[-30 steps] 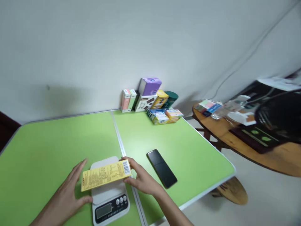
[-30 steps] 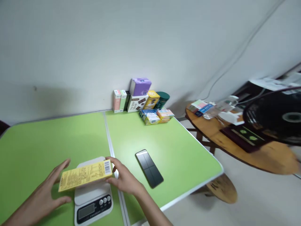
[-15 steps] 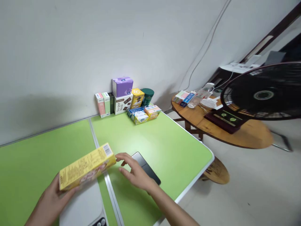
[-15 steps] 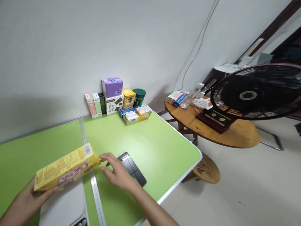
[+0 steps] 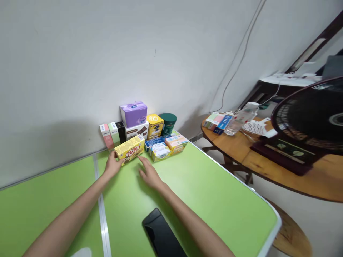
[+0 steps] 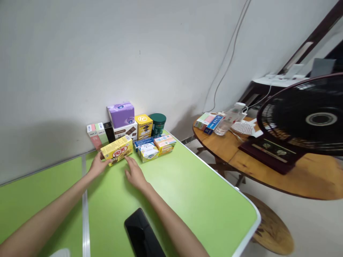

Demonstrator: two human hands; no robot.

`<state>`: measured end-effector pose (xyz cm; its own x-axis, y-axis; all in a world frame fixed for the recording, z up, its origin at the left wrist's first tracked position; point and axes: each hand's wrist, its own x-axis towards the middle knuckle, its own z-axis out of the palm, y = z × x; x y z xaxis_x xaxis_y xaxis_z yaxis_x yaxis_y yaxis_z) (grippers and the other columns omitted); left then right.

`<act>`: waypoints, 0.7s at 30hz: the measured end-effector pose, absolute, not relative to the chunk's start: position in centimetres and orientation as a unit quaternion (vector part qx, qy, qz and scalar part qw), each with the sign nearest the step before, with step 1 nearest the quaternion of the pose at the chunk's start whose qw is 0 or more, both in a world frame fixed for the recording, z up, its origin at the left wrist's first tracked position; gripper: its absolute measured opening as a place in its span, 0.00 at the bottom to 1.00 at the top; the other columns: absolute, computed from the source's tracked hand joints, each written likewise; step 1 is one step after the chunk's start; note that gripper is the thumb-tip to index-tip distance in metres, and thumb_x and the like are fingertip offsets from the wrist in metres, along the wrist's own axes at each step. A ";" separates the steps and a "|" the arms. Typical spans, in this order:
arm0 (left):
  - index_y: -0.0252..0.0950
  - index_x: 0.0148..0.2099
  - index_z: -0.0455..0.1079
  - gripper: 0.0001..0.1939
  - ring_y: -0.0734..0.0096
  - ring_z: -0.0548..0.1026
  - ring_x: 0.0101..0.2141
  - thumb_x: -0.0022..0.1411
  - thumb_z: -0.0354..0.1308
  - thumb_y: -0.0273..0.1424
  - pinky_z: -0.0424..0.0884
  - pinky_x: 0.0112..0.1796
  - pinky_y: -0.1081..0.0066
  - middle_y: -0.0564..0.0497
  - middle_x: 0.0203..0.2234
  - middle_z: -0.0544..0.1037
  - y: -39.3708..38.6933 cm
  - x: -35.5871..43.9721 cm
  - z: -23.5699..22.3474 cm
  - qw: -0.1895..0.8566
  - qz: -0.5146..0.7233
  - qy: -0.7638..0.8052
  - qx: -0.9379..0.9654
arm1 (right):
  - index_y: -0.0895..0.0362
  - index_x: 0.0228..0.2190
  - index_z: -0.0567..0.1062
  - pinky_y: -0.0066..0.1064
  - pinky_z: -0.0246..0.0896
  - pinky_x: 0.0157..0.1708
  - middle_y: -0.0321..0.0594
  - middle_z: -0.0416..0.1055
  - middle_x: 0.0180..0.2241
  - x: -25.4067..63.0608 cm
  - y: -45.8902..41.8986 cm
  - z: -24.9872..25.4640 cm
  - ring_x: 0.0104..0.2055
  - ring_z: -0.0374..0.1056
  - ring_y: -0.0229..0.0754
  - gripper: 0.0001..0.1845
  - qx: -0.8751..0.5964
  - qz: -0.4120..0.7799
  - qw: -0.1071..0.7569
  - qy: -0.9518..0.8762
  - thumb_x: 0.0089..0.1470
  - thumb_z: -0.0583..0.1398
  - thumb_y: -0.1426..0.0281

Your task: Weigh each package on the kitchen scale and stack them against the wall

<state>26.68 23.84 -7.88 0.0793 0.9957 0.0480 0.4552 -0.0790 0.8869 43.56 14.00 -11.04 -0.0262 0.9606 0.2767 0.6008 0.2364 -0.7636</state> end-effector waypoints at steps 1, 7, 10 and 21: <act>0.32 0.44 0.65 0.21 0.59 0.75 0.44 0.45 0.63 0.22 0.68 0.47 0.58 0.39 0.43 0.75 24.7 27.2 -8.3 0.371 0.370 0.567 0.636 | 0.57 0.59 0.55 0.45 0.48 0.60 0.49 0.56 0.59 43.6 15.1 -11.3 0.62 0.51 0.47 0.35 -0.580 0.222 0.394 -0.678 0.49 0.53 0.79; 0.31 0.51 0.62 0.24 0.64 0.72 0.48 0.50 0.59 0.20 0.66 0.51 0.63 0.40 0.48 0.72 27.6 28.3 -11.6 0.381 0.396 0.579 0.603 | 0.63 0.59 0.56 0.47 0.46 0.61 0.53 0.56 0.60 43.3 18.8 -13.9 0.62 0.50 0.50 0.36 -0.607 0.221 0.406 -0.647 0.47 0.53 0.78; 0.31 0.52 0.62 0.23 0.65 0.71 0.50 0.52 0.56 0.19 0.65 0.51 0.65 0.39 0.51 0.70 27.5 27.7 -12.7 0.396 0.396 0.584 0.588 | 0.63 0.58 0.58 0.46 0.46 0.61 0.51 0.57 0.59 43.2 18.9 -15.0 0.62 0.52 0.48 0.34 -0.613 0.214 0.411 -0.640 0.47 0.52 0.78; 0.33 0.39 0.74 0.12 0.56 0.72 0.49 0.49 0.60 0.25 0.62 0.54 0.55 0.42 0.43 0.77 19.1 18.3 -10.1 0.474 0.292 0.517 0.650 | 0.62 0.44 0.75 0.44 0.47 0.60 0.51 0.66 0.54 41.8 18.0 -14.1 0.59 0.56 0.50 0.24 -0.632 0.218 0.362 -0.649 0.43 0.54 0.79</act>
